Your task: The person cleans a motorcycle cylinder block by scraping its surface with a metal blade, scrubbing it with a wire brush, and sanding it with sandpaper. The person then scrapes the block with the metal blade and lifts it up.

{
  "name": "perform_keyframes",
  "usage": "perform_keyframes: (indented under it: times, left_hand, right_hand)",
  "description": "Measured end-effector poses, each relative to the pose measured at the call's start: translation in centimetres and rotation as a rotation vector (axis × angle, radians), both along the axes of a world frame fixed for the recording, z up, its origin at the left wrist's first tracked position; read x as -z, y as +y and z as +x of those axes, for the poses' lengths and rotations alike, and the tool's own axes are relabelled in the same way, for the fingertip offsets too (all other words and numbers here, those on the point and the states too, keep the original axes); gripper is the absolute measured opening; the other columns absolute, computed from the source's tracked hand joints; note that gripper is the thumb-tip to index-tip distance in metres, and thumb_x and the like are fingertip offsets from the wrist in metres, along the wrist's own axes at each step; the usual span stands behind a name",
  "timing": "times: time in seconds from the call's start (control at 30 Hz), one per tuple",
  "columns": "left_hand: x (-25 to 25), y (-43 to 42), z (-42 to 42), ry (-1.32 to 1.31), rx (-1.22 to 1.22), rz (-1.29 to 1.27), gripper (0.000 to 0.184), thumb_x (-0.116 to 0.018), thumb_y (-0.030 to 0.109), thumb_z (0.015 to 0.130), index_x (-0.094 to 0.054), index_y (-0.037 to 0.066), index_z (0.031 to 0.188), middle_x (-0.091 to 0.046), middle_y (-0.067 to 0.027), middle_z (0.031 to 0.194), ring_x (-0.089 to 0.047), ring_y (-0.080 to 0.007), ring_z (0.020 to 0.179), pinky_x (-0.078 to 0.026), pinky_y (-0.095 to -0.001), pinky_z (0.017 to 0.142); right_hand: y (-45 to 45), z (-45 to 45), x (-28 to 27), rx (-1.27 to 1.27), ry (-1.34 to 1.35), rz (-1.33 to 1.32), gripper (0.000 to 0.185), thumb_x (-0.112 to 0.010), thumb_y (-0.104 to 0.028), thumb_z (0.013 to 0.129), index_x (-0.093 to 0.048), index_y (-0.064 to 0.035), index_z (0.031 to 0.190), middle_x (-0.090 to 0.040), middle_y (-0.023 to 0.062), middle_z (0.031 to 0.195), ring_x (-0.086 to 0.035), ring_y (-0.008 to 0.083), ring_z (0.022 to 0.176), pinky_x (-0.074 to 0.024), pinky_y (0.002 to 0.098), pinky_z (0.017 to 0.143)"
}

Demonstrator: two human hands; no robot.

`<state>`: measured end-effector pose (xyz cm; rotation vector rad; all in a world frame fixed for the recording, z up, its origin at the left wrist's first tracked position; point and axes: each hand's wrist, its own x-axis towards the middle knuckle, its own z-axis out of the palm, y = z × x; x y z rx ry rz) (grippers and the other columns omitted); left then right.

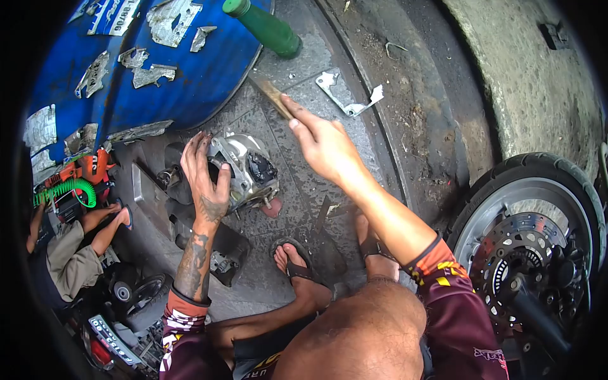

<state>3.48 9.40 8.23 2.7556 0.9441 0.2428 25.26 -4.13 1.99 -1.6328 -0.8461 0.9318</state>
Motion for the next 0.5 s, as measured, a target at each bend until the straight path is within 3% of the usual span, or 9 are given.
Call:
perform_keyframes:
  times: [0.07,0.17,0.27,0.33,0.37,0.5]
  left_hand:
    - [0.3,0.2,0.3,-0.006,0.018,0.014,0.058,-0.056,0.020,0.084,-0.047,-0.007,0.135,-0.044,-0.0244,0.141,-0.035,-0.0420,0.135,-0.023,-0.0518,0.114]
    - [0.4,0.2,0.3,-0.013,-0.004,0.002,0.059,-0.055,0.022,0.084,-0.048,-0.007,0.135,-0.044,-0.0248,0.141,-0.035,-0.0418,0.135,-0.022,-0.0517,0.114]
    - [0.4,0.3,0.0,0.003,0.011,-0.005,0.066,-0.051,0.021,0.083,-0.040,-0.009,0.141,-0.037,-0.0271,0.147,-0.031,-0.0434,0.138,-0.020,-0.0527,0.116]
    - [0.6,0.4,-0.2,-0.033,0.022,-0.006,0.077,-0.048,0.017,0.081,-0.024,-0.012,0.148,-0.026,-0.0308,0.153,-0.024,-0.0457,0.142,-0.016,-0.0536,0.118]
    - [0.8,0.4,-0.2,-0.033,0.024,0.002,0.077,-0.048,0.017,0.081,-0.024,-0.012,0.148,-0.026,-0.0308,0.153,-0.024,-0.0457,0.142,-0.016,-0.0536,0.118]
    - [0.9,0.4,-0.6,-0.038,0.006,0.007,0.082,-0.049,0.015,0.080,-0.015,-0.013,0.149,-0.021,-0.0326,0.155,-0.021,-0.0472,0.143,-0.013,-0.0539,0.119]
  right_hand:
    - [-2.1,0.0,-1.8,-0.006,0.089,-0.069,0.045,-0.048,-0.027,0.102,-0.047,-0.0221,0.146,-0.064,0.0213,0.123,-0.062,0.0361,0.115,-0.0477,0.0392,0.099]
    - [-3.6,-1.3,-4.0,-0.153,0.318,-0.203,0.046,-0.049,-0.025,0.101,-0.047,-0.0239,0.147,-0.069,0.0240,0.100,-0.070,0.0389,0.093,-0.0512,0.0439,0.092]
    - [-0.6,-4.9,-1.5,-0.150,0.103,0.044,0.046,-0.049,-0.030,0.101,-0.049,-0.0195,0.145,-0.070,0.0230,0.087,-0.069,0.0373,0.077,-0.0531,0.0436,0.077]
    - [3.7,-3.2,0.0,-0.276,-0.079,-0.263,0.042,-0.049,-0.027,0.099,-0.053,-0.0183,0.140,-0.065,0.0303,0.097,-0.063,0.0465,0.094,-0.0508,0.0501,0.088]
    - [5.2,-2.5,1.5,-0.306,-0.190,-0.253,0.040,-0.050,-0.026,0.099,-0.056,-0.0179,0.137,-0.066,0.0300,0.090,-0.065,0.0462,0.090,-0.0515,0.0506,0.085]
    - [3.7,-0.7,-0.5,-0.272,-0.077,-0.156,0.042,-0.050,-0.025,0.099,-0.054,-0.0185,0.140,-0.066,0.0265,0.107,-0.064,0.0439,0.099,-0.0513,0.0476,0.091]
